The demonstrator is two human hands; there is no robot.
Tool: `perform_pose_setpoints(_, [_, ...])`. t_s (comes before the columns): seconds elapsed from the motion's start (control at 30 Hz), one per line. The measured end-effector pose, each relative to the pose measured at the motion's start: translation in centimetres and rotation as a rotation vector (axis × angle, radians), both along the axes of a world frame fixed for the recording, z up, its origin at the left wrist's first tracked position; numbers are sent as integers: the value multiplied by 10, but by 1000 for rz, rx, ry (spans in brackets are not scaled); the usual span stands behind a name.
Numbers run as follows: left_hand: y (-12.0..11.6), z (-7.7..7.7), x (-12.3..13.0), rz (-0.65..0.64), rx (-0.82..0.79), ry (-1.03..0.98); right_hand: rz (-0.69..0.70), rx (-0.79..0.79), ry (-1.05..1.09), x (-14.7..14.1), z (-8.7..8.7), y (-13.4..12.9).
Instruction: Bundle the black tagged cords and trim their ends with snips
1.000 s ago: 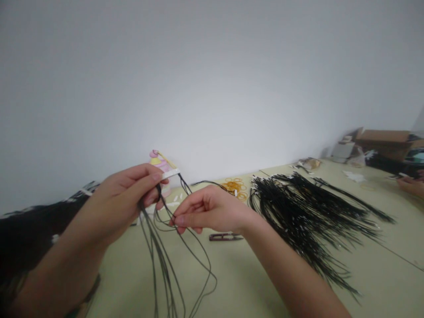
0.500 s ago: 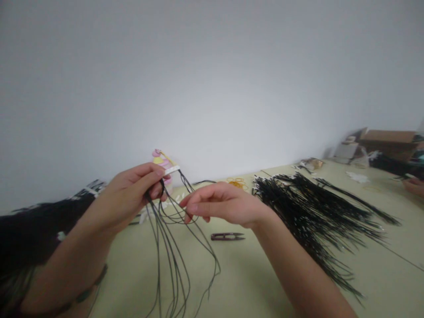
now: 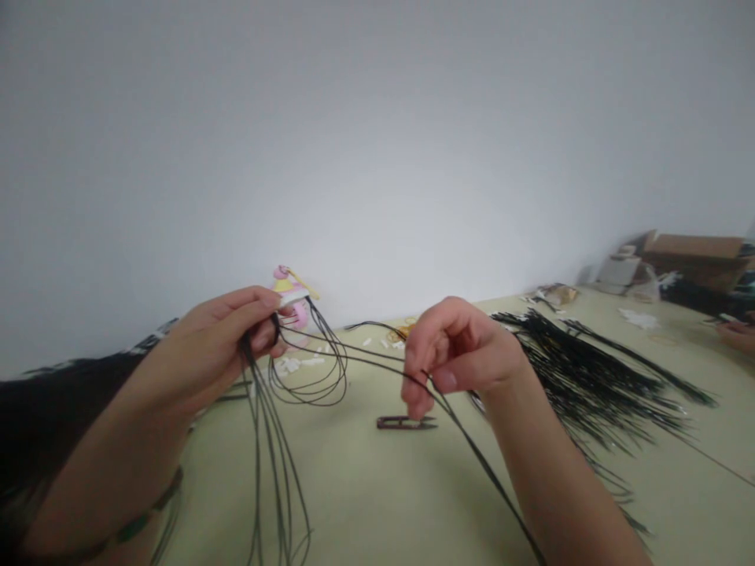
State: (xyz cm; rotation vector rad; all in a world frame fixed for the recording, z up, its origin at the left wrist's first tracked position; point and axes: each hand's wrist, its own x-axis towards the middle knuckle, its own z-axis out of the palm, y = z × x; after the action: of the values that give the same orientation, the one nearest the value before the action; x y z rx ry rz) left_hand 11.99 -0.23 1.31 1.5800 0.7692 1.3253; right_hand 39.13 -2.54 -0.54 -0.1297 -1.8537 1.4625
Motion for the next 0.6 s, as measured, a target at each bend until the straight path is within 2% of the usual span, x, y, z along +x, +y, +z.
perform_pose_setpoints(0.13, [2, -2, 2, 1, -27, -5, -181, 75, 247, 15, 5, -5])
perform_pose_setpoints(0.23, [4, -1, 1, 30, -21, -30, -252, 211, 404, 27, 11, -13])
perform_pose_setpoints(0.33, [3, 3, -2, 50, -15, -49, -286, 346, 217, 35, 19, -25])
perform_pose_setpoints(0.43, [0, 5, -5, 48, -5, -39, -378, 404, 51, 28, 23, -30])
perform_pose_setpoints(0.53, [-2, 4, -4, 57, 29, -20, -505, 351, -28, 3, 21, -24])
perform_pose_setpoints(0.6, [-3, 3, -2, 73, 57, -5, -581, 250, -83, -18, 15, -17])
